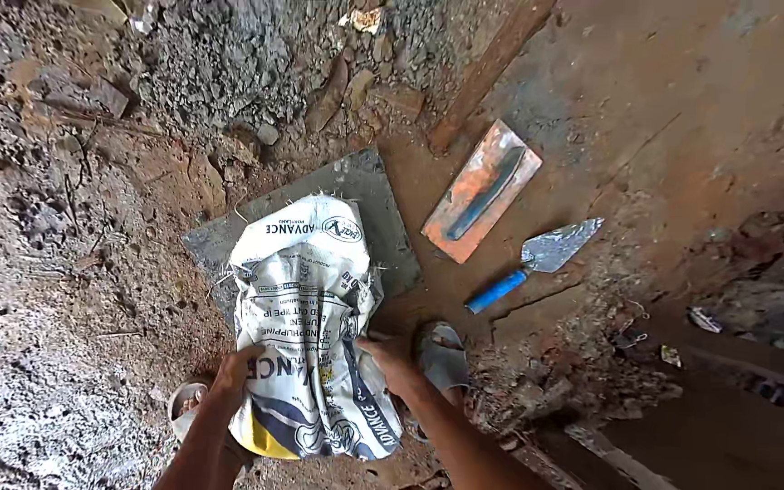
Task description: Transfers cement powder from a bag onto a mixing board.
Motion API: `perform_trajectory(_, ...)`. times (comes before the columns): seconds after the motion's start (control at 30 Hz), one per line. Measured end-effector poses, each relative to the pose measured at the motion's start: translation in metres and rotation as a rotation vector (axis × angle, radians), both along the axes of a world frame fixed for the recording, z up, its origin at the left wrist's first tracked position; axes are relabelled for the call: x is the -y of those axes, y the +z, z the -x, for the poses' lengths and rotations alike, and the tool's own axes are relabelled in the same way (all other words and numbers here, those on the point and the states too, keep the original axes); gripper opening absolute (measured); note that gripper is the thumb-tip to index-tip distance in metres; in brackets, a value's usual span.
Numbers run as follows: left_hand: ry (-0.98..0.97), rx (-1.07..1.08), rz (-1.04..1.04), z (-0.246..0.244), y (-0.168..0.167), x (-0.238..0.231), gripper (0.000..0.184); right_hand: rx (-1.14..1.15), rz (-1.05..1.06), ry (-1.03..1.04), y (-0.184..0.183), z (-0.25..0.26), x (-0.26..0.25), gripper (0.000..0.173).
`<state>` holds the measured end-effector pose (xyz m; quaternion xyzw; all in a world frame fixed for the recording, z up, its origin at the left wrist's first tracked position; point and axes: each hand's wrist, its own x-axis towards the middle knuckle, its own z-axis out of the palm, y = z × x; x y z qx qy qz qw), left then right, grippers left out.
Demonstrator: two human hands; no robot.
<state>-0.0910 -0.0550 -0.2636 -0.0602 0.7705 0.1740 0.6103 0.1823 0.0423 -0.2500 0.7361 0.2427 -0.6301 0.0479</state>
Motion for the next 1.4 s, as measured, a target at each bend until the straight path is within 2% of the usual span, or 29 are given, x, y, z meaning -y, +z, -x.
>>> perform_trajectory(0.2,0.165,0.066,-0.149,0.002,0.033,0.008,0.014,-0.106,0.015,-0.191,0.026,-0.015,-0.004,0.03)
perform_trajectory(0.27,0.171,0.119,-0.141,0.004,0.029,0.008,0.025,-0.093,0.063,-0.274,0.022,-0.018,-0.003,0.03)
perform_trajectory(0.4,0.05,0.178,0.003,0.01,0.002,-0.012,0.06,-0.083,0.048,-0.247,0.006,-0.007,-0.008,0.032)
perform_trajectory(0.5,-0.061,0.121,0.011,0.019,-0.014,-0.027,0.064,-0.085,0.005,-0.21,-0.003,-0.008,-0.011,0.033)
perform_trajectory(0.57,-0.098,0.043,0.015,0.025,-0.023,-0.041,0.072,-0.102,-0.016,-0.216,-0.006,-0.005,-0.013,0.041)
perform_trajectory(0.6,-0.099,0.031,0.01,0.026,-0.024,-0.049,0.066,-0.102,-0.022,-0.226,-0.007,0.0,-0.013,0.047)
perform_trajectory(0.67,-0.04,-0.003,0.012,0.017,-0.023,-0.063,0.038,-0.076,-0.009,-0.231,-0.01,0.009,-0.013,0.058)
perform_trajectory(0.73,0.049,-0.048,0.034,0.003,-0.017,-0.068,0.022,-0.051,0.002,-0.228,-0.013,0.016,-0.014,0.057)
perform_trajectory(0.9,0.17,-0.063,-0.029,-0.02,0.019,-0.049,0.017,-0.118,-0.049,-0.222,-0.004,0.019,-0.017,0.024)
perform_trajectory(1.0,0.293,0.025,-0.183,-0.026,0.033,-0.032,0.012,-0.18,-0.118,-0.212,0.005,0.008,-0.019,0.016)
perform_trajectory(1.1,0.347,0.118,-0.361,-0.023,0.042,-0.021,0.014,-0.185,-0.146,-0.163,0.007,0.005,-0.021,0.016)
perform_trajectory(1.27,0.237,0.101,-0.436,-0.023,0.06,-0.013,0.021,-0.113,-0.15,-0.121,0.007,0.022,-0.025,0.021)
perform_trajectory(1.4,-0.101,0.102,-0.49,-0.03,0.073,-0.008,0.015,-0.057,-0.134,-0.097,0.013,0.026,-0.026,0.023)
